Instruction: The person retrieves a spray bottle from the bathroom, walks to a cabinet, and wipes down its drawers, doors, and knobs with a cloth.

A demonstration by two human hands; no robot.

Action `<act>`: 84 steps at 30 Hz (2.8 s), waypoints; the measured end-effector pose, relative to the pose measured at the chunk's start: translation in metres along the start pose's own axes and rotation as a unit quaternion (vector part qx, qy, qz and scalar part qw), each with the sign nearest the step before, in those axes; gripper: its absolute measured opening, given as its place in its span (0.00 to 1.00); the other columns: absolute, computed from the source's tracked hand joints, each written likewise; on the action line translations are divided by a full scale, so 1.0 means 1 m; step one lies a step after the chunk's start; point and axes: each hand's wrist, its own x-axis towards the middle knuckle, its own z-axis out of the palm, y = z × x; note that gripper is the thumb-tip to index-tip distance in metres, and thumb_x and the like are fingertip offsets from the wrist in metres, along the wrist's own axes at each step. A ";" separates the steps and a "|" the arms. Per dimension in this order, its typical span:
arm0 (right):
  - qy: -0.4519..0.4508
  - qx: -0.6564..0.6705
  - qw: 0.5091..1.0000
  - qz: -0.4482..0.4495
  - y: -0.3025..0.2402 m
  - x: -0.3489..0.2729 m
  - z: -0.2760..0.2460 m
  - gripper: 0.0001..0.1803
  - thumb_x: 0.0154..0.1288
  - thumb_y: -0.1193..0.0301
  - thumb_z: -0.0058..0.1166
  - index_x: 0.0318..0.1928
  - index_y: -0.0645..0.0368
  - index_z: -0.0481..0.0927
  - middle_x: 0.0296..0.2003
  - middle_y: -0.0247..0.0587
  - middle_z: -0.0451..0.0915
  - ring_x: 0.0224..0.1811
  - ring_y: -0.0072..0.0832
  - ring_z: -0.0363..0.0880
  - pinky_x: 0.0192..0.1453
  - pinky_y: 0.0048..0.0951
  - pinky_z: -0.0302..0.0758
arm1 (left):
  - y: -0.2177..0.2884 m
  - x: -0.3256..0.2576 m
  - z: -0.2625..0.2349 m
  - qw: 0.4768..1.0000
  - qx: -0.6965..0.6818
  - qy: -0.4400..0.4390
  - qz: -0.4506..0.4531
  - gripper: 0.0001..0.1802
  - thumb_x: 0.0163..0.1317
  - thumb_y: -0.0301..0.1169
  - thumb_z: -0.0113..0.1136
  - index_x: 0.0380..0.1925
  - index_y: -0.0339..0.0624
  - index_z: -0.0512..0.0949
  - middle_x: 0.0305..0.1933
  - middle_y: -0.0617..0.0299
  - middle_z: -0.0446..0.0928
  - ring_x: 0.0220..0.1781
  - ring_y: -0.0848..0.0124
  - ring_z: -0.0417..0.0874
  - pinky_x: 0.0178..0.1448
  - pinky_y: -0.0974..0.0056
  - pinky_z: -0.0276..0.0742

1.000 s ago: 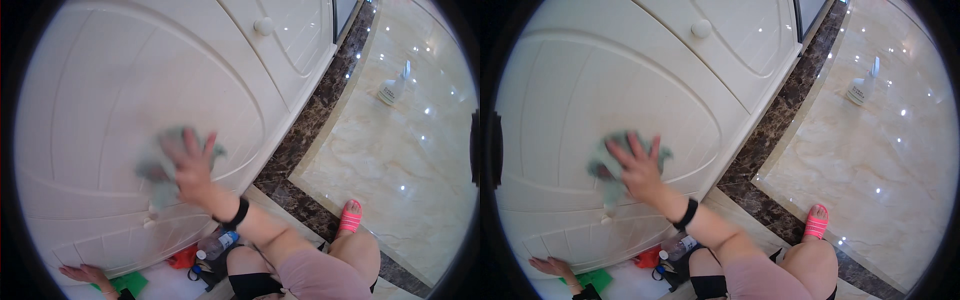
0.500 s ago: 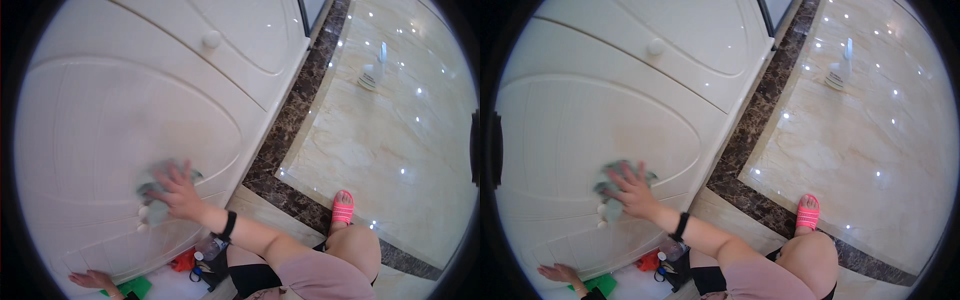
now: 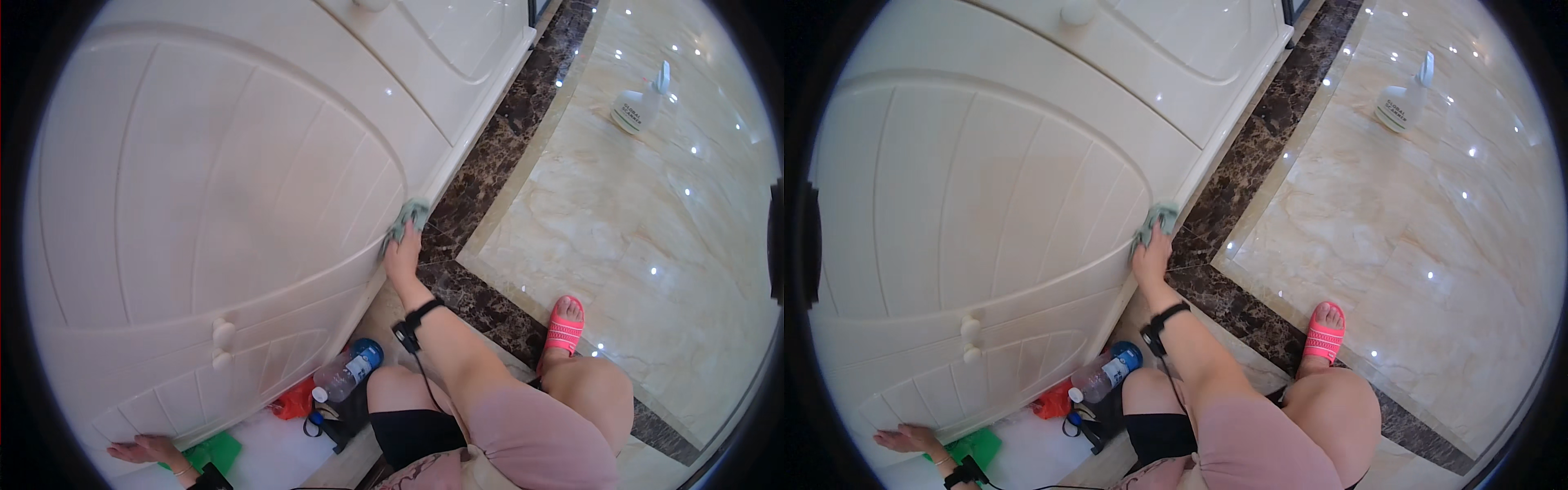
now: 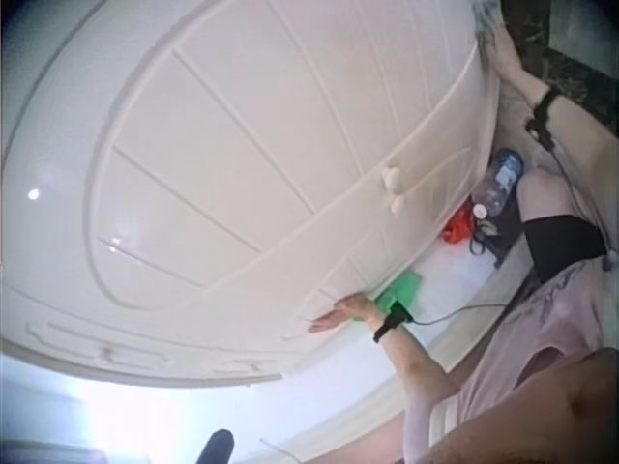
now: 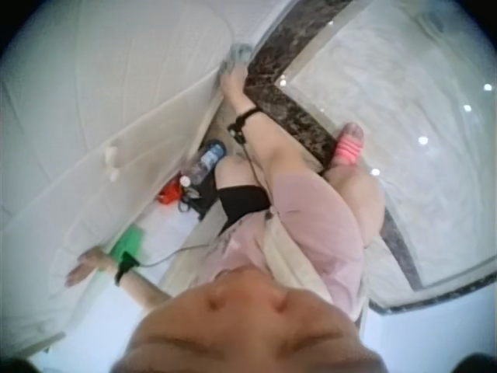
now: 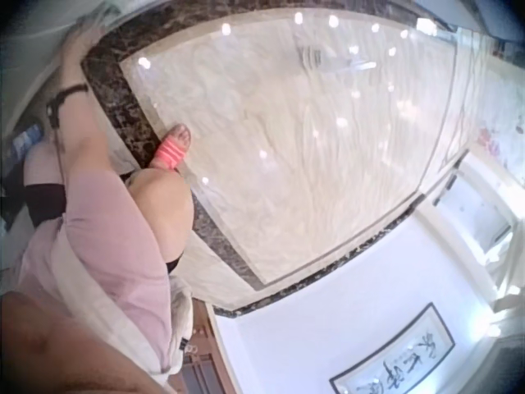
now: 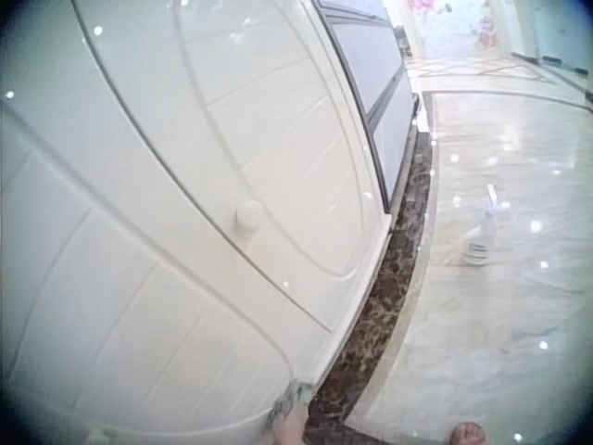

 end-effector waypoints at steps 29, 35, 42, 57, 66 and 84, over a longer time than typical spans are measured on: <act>-0.224 -0.336 0.802 -0.440 0.013 0.070 -0.099 0.16 0.47 0.78 0.55 0.40 0.52 0.84 0.54 0.36 0.77 0.48 0.37 0.78 0.47 0.38 0.77 | 0.078 -0.048 -0.028 0.901 -0.284 0.054 -0.323 0.25 0.68 0.31 0.49 0.62 0.29 0.62 0.67 0.44 0.60 0.67 0.54 0.63 0.72 0.54 0.57; -0.365 -0.326 0.739 -0.463 0.049 -0.054 -0.057 0.18 0.47 0.77 0.55 0.42 0.51 0.84 0.54 0.37 0.74 0.46 0.39 0.76 0.46 0.38 0.75 | 0.271 -0.183 -0.088 0.729 -0.305 -0.538 -0.293 0.46 0.40 0.41 0.76 0.61 0.41 0.67 0.66 0.48 0.63 0.68 0.48 0.60 0.70 0.47 0.56; -0.573 -0.352 0.580 -0.459 0.041 -0.209 0.005 0.16 0.61 0.69 0.47 0.47 0.49 0.82 0.62 0.32 0.65 0.52 0.37 0.74 0.50 0.40 0.76 | 0.272 -0.248 -0.121 0.634 -0.364 -0.589 -0.344 0.22 0.48 0.30 0.71 0.43 0.38 0.73 0.42 0.48 0.69 0.41 0.46 0.77 0.42 0.53 0.76; -0.624 -0.364 0.430 -0.542 0.028 -0.265 0.045 0.15 0.66 0.65 0.46 0.49 0.47 0.81 0.57 0.30 0.69 0.45 0.38 0.78 0.46 0.41 0.76 | 0.264 -0.267 -0.191 0.596 -0.325 -0.602 -0.420 0.23 0.45 0.26 0.72 0.43 0.38 0.76 0.45 0.47 0.69 0.43 0.49 0.76 0.46 0.55 0.75; -0.307 -0.455 0.685 -0.479 0.006 0.024 -0.101 0.20 0.58 0.73 0.52 0.50 0.39 0.82 0.57 0.26 0.70 0.43 0.34 0.75 0.44 0.37 0.76 | 0.292 -0.216 -0.122 0.629 -0.378 -0.591 -0.335 0.23 0.43 0.25 0.72 0.42 0.38 0.75 0.44 0.48 0.71 0.44 0.49 0.77 0.46 0.54 0.75; -0.083 0.360 0.928 0.052 -0.076 -0.009 -0.080 0.31 0.57 0.84 0.38 0.64 0.58 0.67 0.59 0.46 0.71 0.62 0.34 0.68 0.66 0.34 0.67 | 0.129 -0.042 -0.063 0.952 -0.174 -0.252 -0.001 0.33 0.55 0.25 0.61 0.63 0.46 0.68 0.72 0.45 0.56 0.75 0.45 0.51 0.73 0.43 0.52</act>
